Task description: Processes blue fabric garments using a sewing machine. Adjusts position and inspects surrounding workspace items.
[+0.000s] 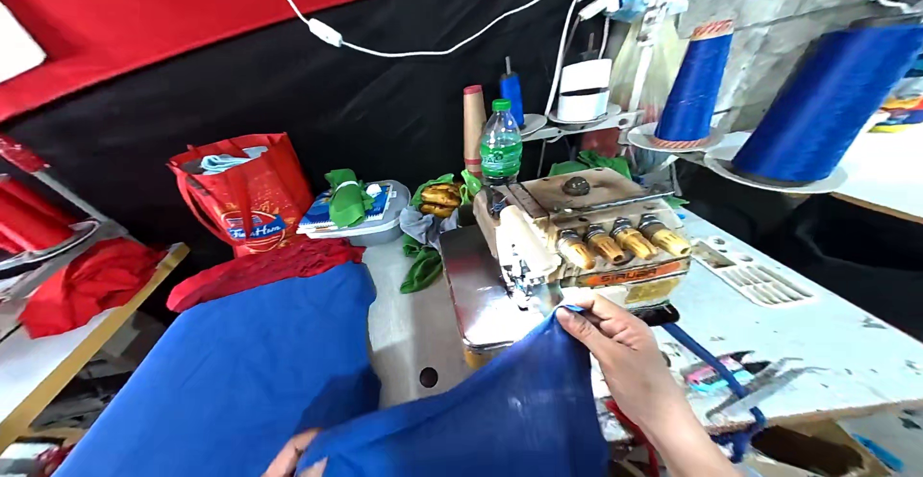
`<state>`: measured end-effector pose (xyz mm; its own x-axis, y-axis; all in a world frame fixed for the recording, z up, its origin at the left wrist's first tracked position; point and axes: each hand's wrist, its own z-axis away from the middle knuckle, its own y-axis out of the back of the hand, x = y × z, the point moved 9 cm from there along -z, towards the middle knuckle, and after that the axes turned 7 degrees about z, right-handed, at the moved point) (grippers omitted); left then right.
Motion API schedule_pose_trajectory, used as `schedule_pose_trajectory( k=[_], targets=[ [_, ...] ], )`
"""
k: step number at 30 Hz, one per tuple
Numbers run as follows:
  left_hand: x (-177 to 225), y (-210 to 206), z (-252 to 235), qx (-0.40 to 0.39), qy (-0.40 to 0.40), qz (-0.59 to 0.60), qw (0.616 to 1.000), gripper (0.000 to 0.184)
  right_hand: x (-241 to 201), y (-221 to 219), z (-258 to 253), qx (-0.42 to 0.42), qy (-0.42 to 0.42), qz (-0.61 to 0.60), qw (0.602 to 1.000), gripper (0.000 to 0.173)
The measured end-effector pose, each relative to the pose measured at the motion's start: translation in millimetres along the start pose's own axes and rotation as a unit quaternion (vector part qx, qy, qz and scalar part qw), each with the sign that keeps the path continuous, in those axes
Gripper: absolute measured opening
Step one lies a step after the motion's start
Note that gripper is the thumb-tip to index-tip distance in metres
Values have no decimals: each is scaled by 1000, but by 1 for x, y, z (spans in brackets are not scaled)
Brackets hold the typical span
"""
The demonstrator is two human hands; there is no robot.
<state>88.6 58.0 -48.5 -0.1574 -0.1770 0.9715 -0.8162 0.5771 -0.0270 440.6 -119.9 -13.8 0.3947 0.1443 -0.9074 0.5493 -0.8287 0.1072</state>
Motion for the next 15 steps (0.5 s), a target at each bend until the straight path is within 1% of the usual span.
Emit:
schedule_pose_trajectory(
  k=[3,5,7,8,9,11,12,13,15],
  targets=[
    [15,18,-12,48,-14,-56,997,25,-10,-14,4,-11,14,36,999,9],
    [31,37,-16,111,-27,-112,987,21,-27,-31,9,-35,72,71,994,12],
    [53,64,-18,174,-75,-186,964,20,-50,-62,14,-61,155,95,982,15],
    [65,77,-20,202,-110,-237,944,21,-61,-83,17,-69,195,113,972,16],
    [77,89,-22,228,-141,-299,916,23,-71,-106,21,-75,233,137,960,17],
    [98,109,-35,259,-178,-427,848,30,-82,-158,22,-98,288,186,934,17],
    [102,120,-46,254,-173,-472,826,33,-80,-184,18,-115,288,204,928,18],
    [102,133,-60,245,-160,-511,808,33,-75,-207,9,-136,270,220,927,19],
    [96,163,-86,234,-150,-595,754,29,-52,-243,-12,-169,211,251,929,23]
  ],
)
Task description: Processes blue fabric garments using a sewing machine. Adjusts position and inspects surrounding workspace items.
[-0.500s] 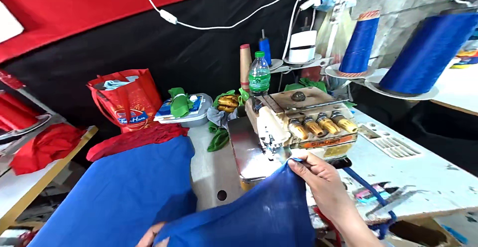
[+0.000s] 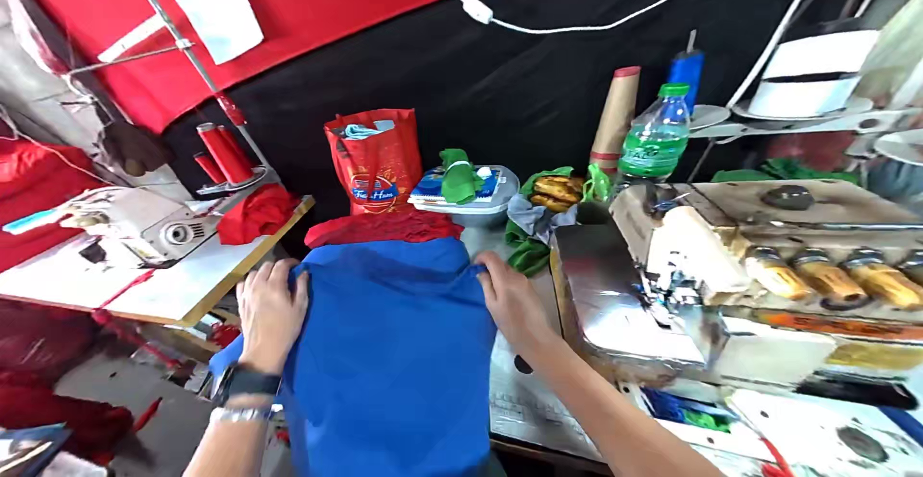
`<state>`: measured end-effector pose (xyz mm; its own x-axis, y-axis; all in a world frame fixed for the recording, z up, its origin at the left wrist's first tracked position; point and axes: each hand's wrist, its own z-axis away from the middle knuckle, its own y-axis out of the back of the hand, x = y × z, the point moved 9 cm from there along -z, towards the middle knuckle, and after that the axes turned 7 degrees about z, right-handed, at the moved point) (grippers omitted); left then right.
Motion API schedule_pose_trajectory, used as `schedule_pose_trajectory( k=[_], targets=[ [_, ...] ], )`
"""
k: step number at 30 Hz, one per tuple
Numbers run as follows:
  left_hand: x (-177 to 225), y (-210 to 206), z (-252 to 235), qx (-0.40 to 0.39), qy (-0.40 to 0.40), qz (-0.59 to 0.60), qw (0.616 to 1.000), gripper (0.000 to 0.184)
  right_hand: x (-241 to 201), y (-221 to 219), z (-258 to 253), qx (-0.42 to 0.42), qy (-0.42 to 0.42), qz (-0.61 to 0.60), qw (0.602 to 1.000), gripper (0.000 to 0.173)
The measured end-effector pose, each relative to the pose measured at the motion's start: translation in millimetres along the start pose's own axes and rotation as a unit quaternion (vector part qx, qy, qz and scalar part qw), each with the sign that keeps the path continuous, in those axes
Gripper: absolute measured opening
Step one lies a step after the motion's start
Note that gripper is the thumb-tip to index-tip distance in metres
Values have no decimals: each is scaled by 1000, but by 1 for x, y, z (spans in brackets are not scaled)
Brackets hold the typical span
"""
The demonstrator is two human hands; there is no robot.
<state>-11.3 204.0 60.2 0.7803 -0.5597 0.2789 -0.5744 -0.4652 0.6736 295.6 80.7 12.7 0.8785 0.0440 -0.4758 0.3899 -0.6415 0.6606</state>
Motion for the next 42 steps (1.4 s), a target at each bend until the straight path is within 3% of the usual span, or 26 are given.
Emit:
schedule_pose_trajectory(
  k=[3,5,7,10,13,19,23,25,28,31,34,36,37,38,40,41,42],
  targets=[
    [-34,-25,-1,-53,3,-68,996,50,42,-45,-11,-54,-95,-38,993,24],
    [-34,-39,22,-86,17,-54,995,57,70,-68,-3,-43,-145,-90,984,23],
    [-8,-47,54,-70,-18,-3,997,46,80,-71,0,-1,-141,-127,982,19],
    [67,-51,123,-34,-101,95,990,40,84,-68,2,18,-143,-163,976,18],
    [131,-71,180,-71,-172,171,968,40,86,-65,0,34,-132,-162,977,21],
    [139,-89,200,-22,-185,164,969,37,92,-64,0,33,-141,-172,974,22],
    [132,-75,207,-16,-198,212,957,15,96,-66,2,19,-173,-179,968,24],
    [127,-71,210,-10,-189,221,957,4,90,-63,0,34,-128,-138,982,33],
    [124,-66,208,-2,-167,210,963,8,61,-49,2,48,-3,-104,993,37],
    [124,-47,189,15,-68,280,958,19,7,-37,21,-38,89,-258,961,46],
    [122,-18,154,23,79,423,903,16,-62,-32,60,-181,224,-335,897,67],
    [125,-11,140,36,115,513,850,14,-90,-20,75,-207,240,-277,907,55],
    [128,-9,138,47,95,530,841,17,-95,-15,76,-192,223,-249,923,42],
    [131,-9,138,56,55,519,851,28,-94,-10,72,-163,207,-242,934,29],
    [129,-13,142,78,-27,374,924,56,-78,1,57,-89,186,-287,936,14],
    [124,-13,143,100,-53,271,956,55,-67,5,49,-59,180,-320,928,12],
    [113,-11,145,116,-73,186,973,42,-54,7,42,-44,177,-336,924,11]
  ],
)
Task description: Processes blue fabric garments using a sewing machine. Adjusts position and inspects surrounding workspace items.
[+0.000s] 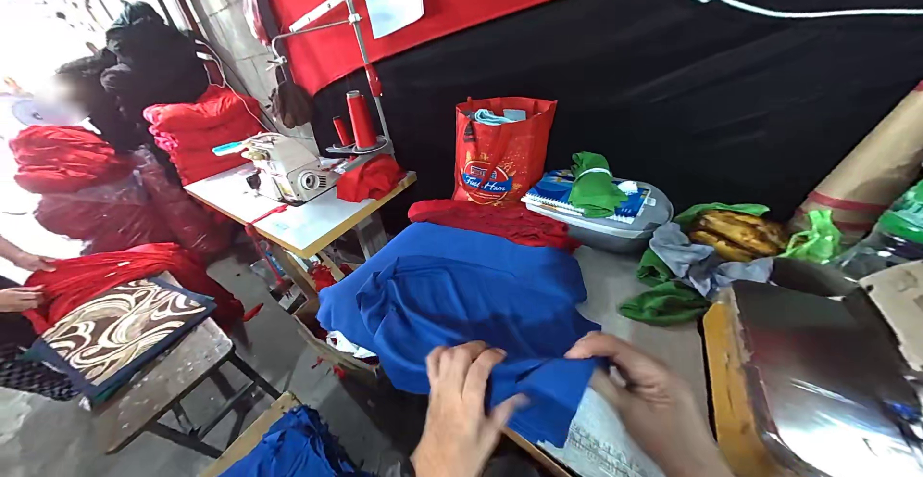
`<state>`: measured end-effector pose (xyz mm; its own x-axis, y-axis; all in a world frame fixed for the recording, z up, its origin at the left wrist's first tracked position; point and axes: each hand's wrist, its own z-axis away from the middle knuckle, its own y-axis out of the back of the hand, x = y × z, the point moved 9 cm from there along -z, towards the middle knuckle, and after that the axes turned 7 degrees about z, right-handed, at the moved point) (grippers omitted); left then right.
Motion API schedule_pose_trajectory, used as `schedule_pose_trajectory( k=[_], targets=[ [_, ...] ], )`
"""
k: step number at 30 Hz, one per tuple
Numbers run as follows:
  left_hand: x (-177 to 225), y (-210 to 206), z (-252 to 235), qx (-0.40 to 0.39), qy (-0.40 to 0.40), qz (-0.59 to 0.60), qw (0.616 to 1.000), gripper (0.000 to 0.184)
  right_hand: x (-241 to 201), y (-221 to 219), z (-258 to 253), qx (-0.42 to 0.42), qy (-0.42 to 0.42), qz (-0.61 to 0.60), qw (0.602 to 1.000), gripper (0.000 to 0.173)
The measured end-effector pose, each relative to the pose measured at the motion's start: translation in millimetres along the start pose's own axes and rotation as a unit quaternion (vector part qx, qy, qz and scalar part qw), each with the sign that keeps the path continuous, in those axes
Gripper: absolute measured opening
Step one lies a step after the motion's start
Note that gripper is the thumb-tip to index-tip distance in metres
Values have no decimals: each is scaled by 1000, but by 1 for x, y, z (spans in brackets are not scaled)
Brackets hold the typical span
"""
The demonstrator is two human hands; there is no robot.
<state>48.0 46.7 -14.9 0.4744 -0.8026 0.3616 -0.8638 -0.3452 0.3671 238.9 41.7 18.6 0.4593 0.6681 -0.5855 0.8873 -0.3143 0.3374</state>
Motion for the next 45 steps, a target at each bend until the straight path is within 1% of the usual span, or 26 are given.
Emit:
schedule_pose_trajectory(
  k=[1,2,5,7,8,10,12,15,18,19,20,21,22,23,24,25,26,27,28,29,31,34,35,38,42,45],
  targets=[
    [-17,7,5,-8,-7,-59,998,29,7,10,-2,13,0,-9,1000,13],
    [-39,17,11,-7,0,-106,994,25,11,21,-4,25,-2,-12,1000,14],
    [-101,61,26,-10,59,-151,987,30,19,43,-9,42,-4,-20,999,18],
    [-126,92,34,-17,92,-131,987,30,26,47,-9,28,4,-59,998,23],
    [-132,107,35,-11,105,-99,990,28,30,46,-7,8,-8,-91,996,25],
    [-140,141,33,22,157,56,986,24,32,38,-2,-57,-53,-187,979,26],
    [-141,165,26,30,203,227,952,22,24,27,3,-148,-75,-272,948,25],
    [-138,176,22,-57,223,352,907,21,12,16,4,-225,-58,-362,903,23],
    [-137,164,21,-184,223,471,833,24,13,8,-1,-257,-29,-454,853,21],
    [-139,159,16,-201,224,490,818,23,16,5,-6,-258,-27,-470,844,22],
    [-146,155,8,-195,233,480,823,21,23,4,-13,-238,-47,-468,850,23],
    [-158,153,-2,-158,266,443,841,17,38,4,-20,-185,-95,-447,870,21],
    [-174,151,-14,-94,318,379,864,13,59,5,-26,-99,-168,-401,895,17],
    [-189,148,-29,-41,369,285,884,14,84,7,-31,12,-253,-328,910,12],
    [-204,140,-44,-28,397,197,896,15,106,7,-36,87,-318,-228,916,15],
    [-221,127,-57,-30,411,122,903,18,128,4,-37,129,-366,-120,914,13],
    [-240,112,-66,-47,408,58,910,21,149,-2,-34,132,-388,-38,911,16],
    [-258,94,-68,-88,398,-2,913,22,166,-9,-28,120,-393,8,912,29],
    [-273,77,-64,-138,385,-58,911,25,177,-15,-21,114,-384,34,916,34],
    [-282,63,-56,-170,373,-108,906,27,180,-17,-17,116,-374,45,919,33],
    [-282,51,-44,-154,342,-171,911,27,180,-15,-15,117,-362,41,924,31],
    [-281,56,-39,-96,321,-173,926,26,183,-13,-14,108,-367,4,924,35],
    [-281,57,-39,-89,322,-167,928,26,185,-14,-14,112,-374,-8,921,36],
    [-281,59,-36,-81,329,-163,927,25,188,-17,-14,128,-373,-19,919,46],
    [-281,58,-38,-77,335,-159,925,23,178,-8,-17,150,-318,83,932,36],
    [-282,60,-40,-79,360,-152,917,23,180,-1,-17,146,-330,118,925,31]
  ],
)
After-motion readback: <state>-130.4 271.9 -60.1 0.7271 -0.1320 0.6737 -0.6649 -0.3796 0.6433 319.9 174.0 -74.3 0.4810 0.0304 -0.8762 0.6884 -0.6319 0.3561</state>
